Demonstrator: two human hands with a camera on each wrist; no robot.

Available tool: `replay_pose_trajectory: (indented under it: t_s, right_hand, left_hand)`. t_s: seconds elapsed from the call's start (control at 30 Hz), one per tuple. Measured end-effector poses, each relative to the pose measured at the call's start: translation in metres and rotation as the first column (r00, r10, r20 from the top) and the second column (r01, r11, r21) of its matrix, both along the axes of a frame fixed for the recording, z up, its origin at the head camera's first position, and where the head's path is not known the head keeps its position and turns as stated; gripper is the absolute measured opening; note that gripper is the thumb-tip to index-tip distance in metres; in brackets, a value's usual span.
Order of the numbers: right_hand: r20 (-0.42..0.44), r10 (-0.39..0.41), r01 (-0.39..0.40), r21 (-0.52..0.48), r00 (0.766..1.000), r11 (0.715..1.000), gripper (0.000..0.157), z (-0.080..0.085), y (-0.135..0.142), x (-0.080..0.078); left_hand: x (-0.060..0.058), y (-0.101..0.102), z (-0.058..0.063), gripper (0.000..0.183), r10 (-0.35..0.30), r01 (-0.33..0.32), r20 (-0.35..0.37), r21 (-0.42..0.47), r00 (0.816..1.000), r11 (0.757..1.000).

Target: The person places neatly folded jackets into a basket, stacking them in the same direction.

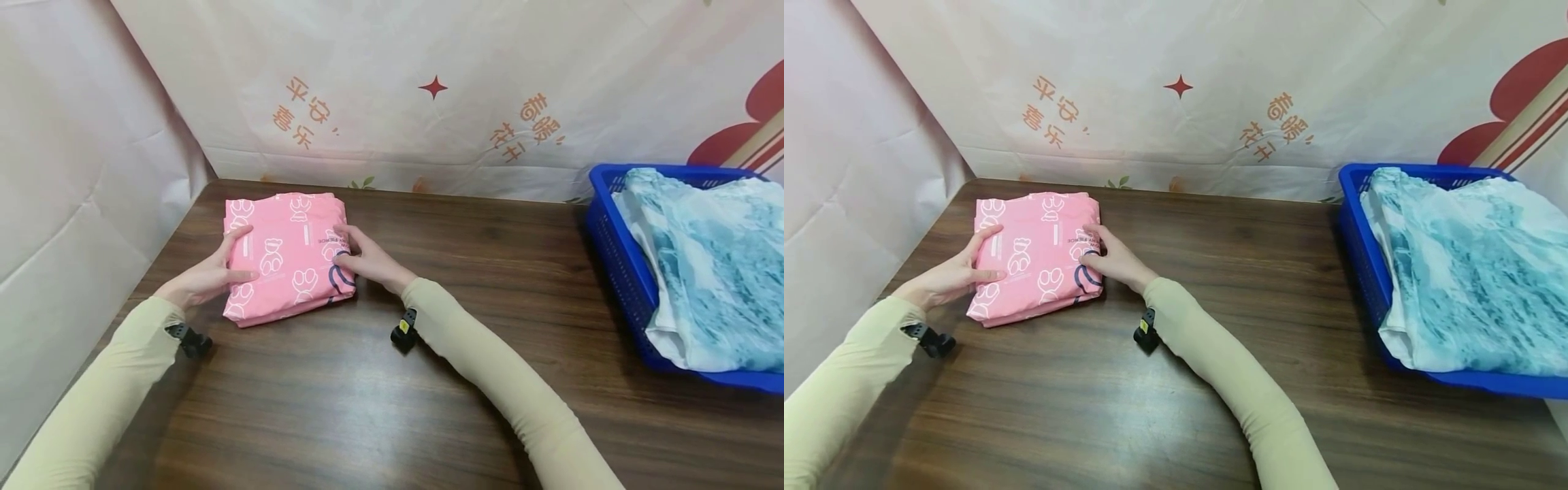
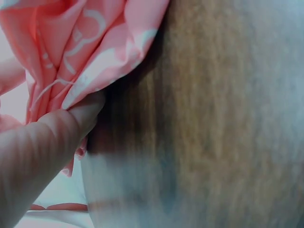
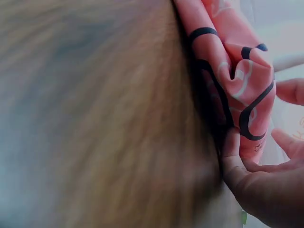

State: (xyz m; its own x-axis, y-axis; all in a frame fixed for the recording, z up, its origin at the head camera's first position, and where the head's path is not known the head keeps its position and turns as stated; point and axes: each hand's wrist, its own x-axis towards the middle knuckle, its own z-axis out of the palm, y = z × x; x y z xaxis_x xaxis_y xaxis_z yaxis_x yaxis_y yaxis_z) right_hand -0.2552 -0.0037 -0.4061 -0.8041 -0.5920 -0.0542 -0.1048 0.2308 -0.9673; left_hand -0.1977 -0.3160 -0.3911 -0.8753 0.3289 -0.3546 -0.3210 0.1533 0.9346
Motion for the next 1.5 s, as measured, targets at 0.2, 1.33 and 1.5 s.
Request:
replay_pose_trajectory:
  t_s: [0.2,1.33,1.5]
  right_hand:
    - [0.034,-0.002,0.002,-0.001,0.999,1.000,0.067,-0.002,-0.003,-0.003]
    - [-0.064,-0.111,0.111,-0.013,0.992,0.994,0.063,0.024,0.112,0.023]
    - [-0.064,-0.146,0.146,0.002,0.987,0.989,0.063,0.030,0.135,0.034]
  left_hand:
    - [-0.002,0.006,-0.002,0.093,-0.022,0.022,-0.004,0.006,1.000,1.000]
    - [0.001,0.112,0.019,0.081,-0.082,0.097,-0.252,0.049,0.964,0.994]
    - [-0.001,0.129,0.022,0.079,-0.130,0.136,-0.267,0.002,0.955,0.991]
